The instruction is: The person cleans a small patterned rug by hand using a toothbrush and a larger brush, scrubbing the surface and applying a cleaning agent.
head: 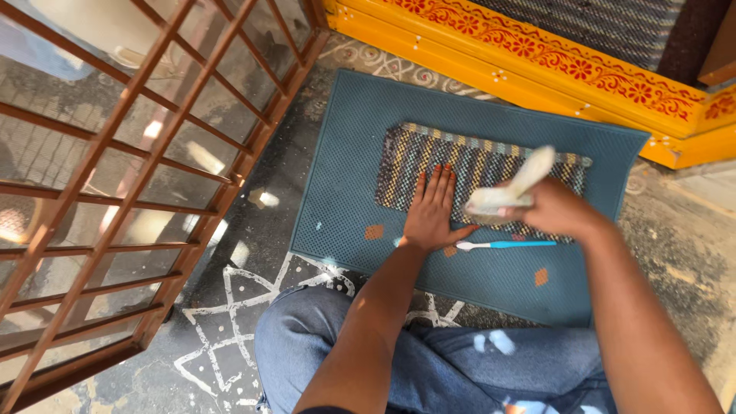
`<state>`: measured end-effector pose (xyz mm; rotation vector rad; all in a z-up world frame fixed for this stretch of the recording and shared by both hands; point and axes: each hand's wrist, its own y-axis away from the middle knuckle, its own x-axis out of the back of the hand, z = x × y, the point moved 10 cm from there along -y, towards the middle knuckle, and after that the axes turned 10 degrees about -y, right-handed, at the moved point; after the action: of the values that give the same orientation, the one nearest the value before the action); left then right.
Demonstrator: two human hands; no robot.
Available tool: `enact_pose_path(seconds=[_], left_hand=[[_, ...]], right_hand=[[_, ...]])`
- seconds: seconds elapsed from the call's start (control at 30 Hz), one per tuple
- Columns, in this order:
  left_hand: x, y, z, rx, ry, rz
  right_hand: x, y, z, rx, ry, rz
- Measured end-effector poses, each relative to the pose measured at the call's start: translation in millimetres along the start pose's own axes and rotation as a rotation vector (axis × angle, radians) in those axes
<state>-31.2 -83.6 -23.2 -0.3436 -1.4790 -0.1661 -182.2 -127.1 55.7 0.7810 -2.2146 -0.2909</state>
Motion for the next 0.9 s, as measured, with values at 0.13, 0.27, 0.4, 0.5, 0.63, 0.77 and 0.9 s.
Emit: enact_pose_path(seconds=[0.13,0.27,0.4,0.5,0.63,0.77,0.9], left_hand=[[2.3,-0.1,-0.2,0.001,-0.033,0.016],[-2.9,-1.1,1.2,0.009,-0.010,0.010],[-5.9,0.4,1.9,0.003,0.013,-0.020],[2.2,0.0,0.4,0.006,0.025,0.038],[-2.0,3.0,2.5,-0.009,-0.032,-0.024],[-3.3,-2.5,1.5,-0.008,-0.028,-0.047],[-6.8,-3.4,2.1,0.010,0.053,-0.035]], right_hand=[[17.2,-14.2,38.9,-0.077,-0.205,-0.049],[76.8,4.2,6.2,0.127,0.129,0.568],[65.9,15.0,-18.6,0.068,0.175,0.639],[24.6,10.6,4.8,-0.154,0.291,0.219],[15.9,12.0,41.9,-0.064,-0.116,0.044],[22.6,-3.3,101.4,-0.140,-0.331,0.188],[68.0,44.5,106.8,-0.277,0.043,0.818]])
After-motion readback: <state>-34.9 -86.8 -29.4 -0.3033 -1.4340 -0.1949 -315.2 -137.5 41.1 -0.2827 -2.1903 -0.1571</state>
